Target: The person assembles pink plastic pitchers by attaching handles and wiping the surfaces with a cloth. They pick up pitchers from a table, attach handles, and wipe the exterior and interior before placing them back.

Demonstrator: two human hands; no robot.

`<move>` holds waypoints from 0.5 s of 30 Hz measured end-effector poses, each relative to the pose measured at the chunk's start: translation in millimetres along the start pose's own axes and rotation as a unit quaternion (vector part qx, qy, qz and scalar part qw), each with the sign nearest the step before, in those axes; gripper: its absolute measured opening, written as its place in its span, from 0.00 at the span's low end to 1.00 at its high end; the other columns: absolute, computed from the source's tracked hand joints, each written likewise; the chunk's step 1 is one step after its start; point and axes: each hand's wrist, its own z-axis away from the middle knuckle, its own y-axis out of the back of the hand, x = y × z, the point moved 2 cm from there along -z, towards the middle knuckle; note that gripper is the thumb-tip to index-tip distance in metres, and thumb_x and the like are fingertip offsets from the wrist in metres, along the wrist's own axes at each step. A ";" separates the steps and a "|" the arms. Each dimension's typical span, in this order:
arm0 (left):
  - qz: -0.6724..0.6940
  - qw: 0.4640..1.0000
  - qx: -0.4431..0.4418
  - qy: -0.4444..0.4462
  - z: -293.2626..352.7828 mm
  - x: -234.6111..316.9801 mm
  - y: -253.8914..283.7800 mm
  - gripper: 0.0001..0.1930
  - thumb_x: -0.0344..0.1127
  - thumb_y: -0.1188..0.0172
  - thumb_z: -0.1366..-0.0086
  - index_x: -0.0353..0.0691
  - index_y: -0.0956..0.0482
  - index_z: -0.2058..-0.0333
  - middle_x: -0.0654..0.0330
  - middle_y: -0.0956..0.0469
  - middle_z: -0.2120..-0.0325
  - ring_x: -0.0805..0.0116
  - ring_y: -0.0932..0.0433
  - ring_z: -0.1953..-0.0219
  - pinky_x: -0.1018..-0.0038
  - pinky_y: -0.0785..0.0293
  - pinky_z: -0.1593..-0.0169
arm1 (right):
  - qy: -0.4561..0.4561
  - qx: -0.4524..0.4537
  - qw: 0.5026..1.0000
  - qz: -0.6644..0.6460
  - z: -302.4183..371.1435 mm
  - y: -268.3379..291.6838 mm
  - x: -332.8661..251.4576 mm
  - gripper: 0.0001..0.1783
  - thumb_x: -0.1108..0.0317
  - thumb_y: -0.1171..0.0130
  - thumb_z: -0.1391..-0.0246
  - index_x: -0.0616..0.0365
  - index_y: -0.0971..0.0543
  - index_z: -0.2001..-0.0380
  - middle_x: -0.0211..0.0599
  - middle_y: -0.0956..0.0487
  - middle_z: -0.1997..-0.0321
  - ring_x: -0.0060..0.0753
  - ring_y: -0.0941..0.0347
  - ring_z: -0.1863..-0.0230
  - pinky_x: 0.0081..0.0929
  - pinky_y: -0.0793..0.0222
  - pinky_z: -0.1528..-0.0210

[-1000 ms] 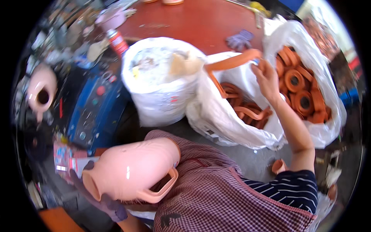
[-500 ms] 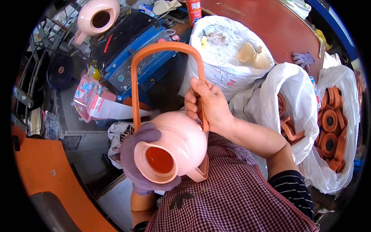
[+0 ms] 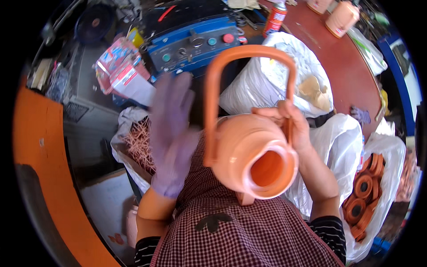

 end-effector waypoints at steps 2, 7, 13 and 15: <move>0.095 0.992 0.062 0.062 -1.0 -13.4 2.0 0.28 0.43 0.38 0.40 0.30 0.31 0.47 0.55 0.26 0.51 0.68 0.27 0.53 0.71 0.32 0.46 | 0.057 -0.042 0.997 -0.021 -0.4 21.0 1.8 0.21 0.52 0.57 0.35 0.60 0.29 0.70 0.65 0.24 0.49 0.53 0.24 0.49 0.45 0.28 0.45; 0.272 0.950 -0.008 0.155 -3.7 -40.8 2.1 0.17 0.44 0.47 0.37 0.32 0.25 0.65 0.56 0.24 0.62 0.66 0.23 0.52 0.71 0.29 0.45 | 0.077 -0.019 0.997 0.002 6.2 28.0 0.7 0.22 0.51 0.57 0.35 0.59 0.26 0.70 0.61 0.23 0.51 0.51 0.23 0.50 0.43 0.27 0.45; 0.299 0.950 0.001 0.090 4.0 -56.9 -2.5 0.20 0.45 0.46 0.35 0.29 0.27 0.57 0.57 0.24 0.62 0.68 0.24 0.52 0.70 0.29 0.45 | 0.050 -0.001 0.996 0.073 7.8 17.8 2.9 0.31 0.49 0.58 0.35 0.73 0.23 0.58 0.58 0.21 0.53 0.45 0.22 0.53 0.37 0.28 0.46; 0.268 0.959 -0.035 0.082 4.3 -59.5 0.2 0.23 0.45 0.47 0.34 0.29 0.28 0.52 0.59 0.24 0.63 0.70 0.25 0.53 0.72 0.28 0.47 | 0.051 0.024 0.996 0.072 10.2 10.5 3.4 0.33 0.47 0.59 0.36 0.74 0.23 0.58 0.57 0.21 0.54 0.44 0.22 0.54 0.37 0.28 0.46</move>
